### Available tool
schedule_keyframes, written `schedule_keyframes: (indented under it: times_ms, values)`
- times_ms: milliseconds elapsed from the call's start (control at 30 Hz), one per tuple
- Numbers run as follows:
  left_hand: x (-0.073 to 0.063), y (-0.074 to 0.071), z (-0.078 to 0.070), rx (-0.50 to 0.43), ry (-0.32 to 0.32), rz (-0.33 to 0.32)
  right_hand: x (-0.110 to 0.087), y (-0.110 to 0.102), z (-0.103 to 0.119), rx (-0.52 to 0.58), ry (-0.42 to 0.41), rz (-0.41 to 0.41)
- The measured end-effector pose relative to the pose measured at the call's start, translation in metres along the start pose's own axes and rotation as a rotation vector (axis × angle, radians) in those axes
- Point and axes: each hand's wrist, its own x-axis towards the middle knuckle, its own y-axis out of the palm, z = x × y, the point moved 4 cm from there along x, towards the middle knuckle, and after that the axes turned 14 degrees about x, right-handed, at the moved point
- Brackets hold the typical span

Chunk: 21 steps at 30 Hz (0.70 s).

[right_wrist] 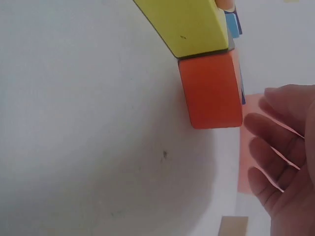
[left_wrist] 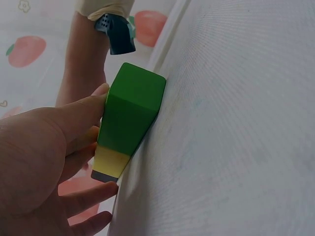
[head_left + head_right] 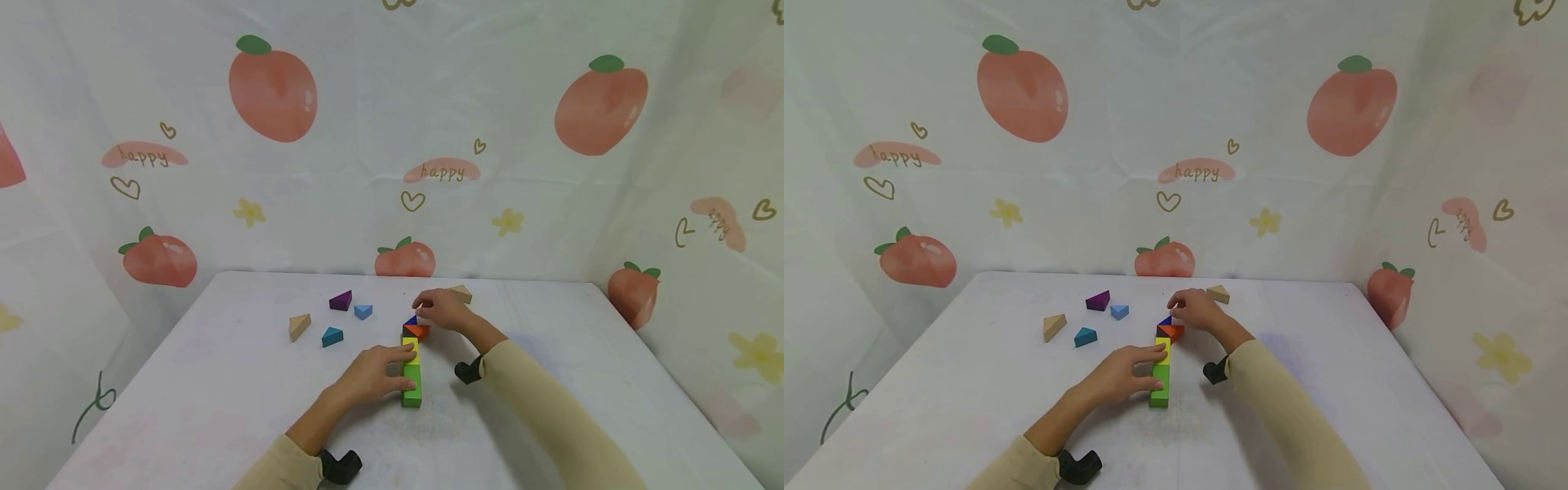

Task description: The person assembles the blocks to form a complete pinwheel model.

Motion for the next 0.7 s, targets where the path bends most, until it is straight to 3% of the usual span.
schedule_keyframes:
  times_ms: [500, 700]
  values:
    - [-0.002, 0.0, -0.001, -0.006, -0.018, 0.011, -0.002, -0.022, -0.006, -0.023, -0.118, -0.237]
    - [-0.001, -0.001, -0.001, -0.011, -0.022, 0.008, -0.001, -0.029, -0.017, -0.106, -0.104, -0.28]
